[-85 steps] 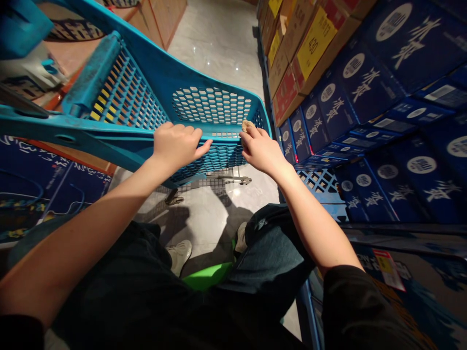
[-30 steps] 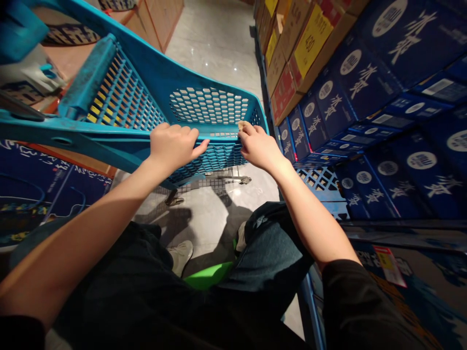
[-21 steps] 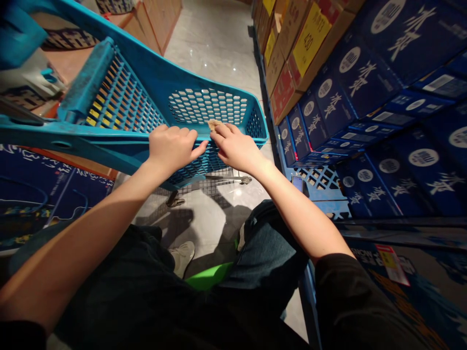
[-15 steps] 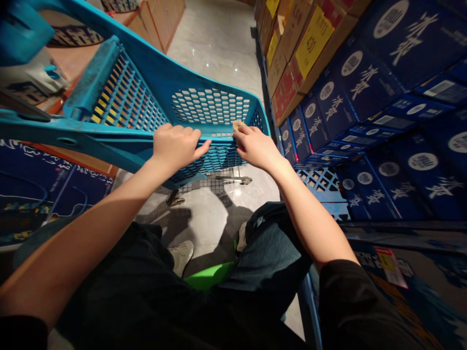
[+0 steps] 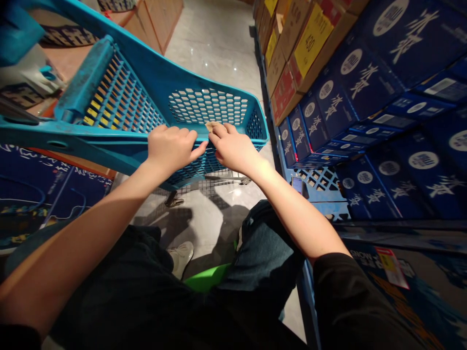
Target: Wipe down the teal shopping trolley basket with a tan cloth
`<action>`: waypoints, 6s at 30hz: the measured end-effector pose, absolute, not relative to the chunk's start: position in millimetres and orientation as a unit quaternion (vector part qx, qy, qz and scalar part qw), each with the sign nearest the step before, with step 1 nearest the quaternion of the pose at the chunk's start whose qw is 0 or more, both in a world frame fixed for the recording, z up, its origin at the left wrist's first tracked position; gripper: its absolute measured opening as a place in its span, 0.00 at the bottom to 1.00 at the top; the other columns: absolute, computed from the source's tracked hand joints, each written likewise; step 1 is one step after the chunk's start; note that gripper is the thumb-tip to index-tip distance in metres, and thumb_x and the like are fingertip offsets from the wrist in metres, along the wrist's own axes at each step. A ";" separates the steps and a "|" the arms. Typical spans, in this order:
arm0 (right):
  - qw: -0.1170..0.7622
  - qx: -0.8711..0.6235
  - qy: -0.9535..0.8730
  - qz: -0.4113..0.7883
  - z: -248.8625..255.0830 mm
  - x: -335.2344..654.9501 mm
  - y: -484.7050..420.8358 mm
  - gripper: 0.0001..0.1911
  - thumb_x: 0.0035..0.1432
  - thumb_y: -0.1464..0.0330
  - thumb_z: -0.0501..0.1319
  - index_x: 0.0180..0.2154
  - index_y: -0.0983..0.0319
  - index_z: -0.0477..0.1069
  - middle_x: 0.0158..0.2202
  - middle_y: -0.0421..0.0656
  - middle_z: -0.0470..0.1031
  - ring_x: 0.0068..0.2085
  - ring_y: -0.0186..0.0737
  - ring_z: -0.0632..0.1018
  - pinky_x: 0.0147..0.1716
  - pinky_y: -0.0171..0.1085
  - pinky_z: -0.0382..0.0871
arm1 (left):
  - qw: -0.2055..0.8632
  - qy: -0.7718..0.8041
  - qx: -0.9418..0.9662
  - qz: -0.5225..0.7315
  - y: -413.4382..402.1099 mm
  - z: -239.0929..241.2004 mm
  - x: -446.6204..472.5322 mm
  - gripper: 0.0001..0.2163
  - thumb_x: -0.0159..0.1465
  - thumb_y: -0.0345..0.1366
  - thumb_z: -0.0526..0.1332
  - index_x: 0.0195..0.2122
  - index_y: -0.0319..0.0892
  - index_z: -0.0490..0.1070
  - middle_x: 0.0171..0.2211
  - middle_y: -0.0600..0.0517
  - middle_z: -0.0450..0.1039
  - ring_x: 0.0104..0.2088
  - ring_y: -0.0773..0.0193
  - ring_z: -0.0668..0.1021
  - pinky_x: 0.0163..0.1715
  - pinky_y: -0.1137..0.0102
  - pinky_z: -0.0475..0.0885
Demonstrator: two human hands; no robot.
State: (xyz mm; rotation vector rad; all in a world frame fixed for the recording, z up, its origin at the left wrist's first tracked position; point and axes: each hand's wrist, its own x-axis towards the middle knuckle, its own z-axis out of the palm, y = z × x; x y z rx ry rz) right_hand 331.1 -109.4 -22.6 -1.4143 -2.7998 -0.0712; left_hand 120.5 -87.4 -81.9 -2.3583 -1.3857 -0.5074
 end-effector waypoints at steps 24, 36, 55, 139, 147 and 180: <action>0.009 -0.453 -0.891 -0.021 -21.2 325.8 -108.4 0.30 0.67 0.76 0.55 0.69 0.69 0.69 0.77 0.54 0.64 0.71 0.62 0.68 0.62 0.55 0.79 | 0.170 -0.493 -0.834 -0.182 -86.4 -82.6 120.0 0.19 0.74 0.47 0.54 0.39 0.42 0.80 0.35 0.38 0.83 0.38 0.43 0.83 0.41 0.54 0.68; -0.017 -0.524 -0.851 0.010 -20.4 379.9 -98.3 0.25 0.70 0.74 0.54 0.63 0.65 0.77 0.69 0.55 0.75 0.62 0.61 0.79 0.60 0.57 0.77 | 0.140 -0.473 -0.848 -0.192 -84.0 -79.1 117.7 0.21 0.73 0.51 0.55 0.39 0.42 0.81 0.33 0.40 0.83 0.39 0.44 0.84 0.42 0.55 0.69; 0.017 -0.442 -0.897 -0.006 -19.8 317.4 -112.6 0.29 0.69 0.76 0.54 0.70 0.68 0.68 0.77 0.55 0.64 0.72 0.61 0.67 0.61 0.56 0.79 | 0.165 -0.482 -0.841 -0.185 -83.7 -82.5 118.4 0.16 0.71 0.45 0.57 0.39 0.42 0.82 0.34 0.38 0.84 0.38 0.41 0.84 0.40 0.53 0.70; 0.060 -0.451 -0.890 0.021 -40.3 366.1 -126.3 0.29 0.68 0.73 0.57 0.69 0.64 0.71 0.72 0.54 0.71 0.71 0.58 0.71 0.66 0.59 0.77 | 0.140 -0.455 -0.861 -0.179 -90.3 -74.8 91.8 0.25 0.72 0.56 0.53 0.30 0.46 0.80 0.28 0.44 0.81 0.34 0.49 0.82 0.36 0.55 0.70; 0.050 -0.452 -0.890 0.028 -41.8 371.1 -135.4 0.29 0.69 0.71 0.56 0.69 0.66 0.73 0.70 0.54 0.74 0.65 0.59 0.78 0.63 0.57 0.79 | 0.149 -0.439 -0.864 -0.197 -83.1 -75.9 64.3 0.25 0.70 0.60 0.55 0.24 0.49 0.73 0.24 0.47 0.78 0.33 0.50 0.82 0.33 0.58 0.67; 0.085 -0.436 -0.896 0.019 -60.4 383.9 -118.5 0.25 0.69 0.74 0.57 0.65 0.66 0.76 0.69 0.56 0.74 0.71 0.59 0.72 0.71 0.57 0.72 | 0.093 -0.425 -0.871 -0.229 -91.6 -108.3 140.9 0.15 0.77 0.40 0.56 0.49 0.41 0.82 0.42 0.38 0.83 0.48 0.41 0.81 0.53 0.45 0.72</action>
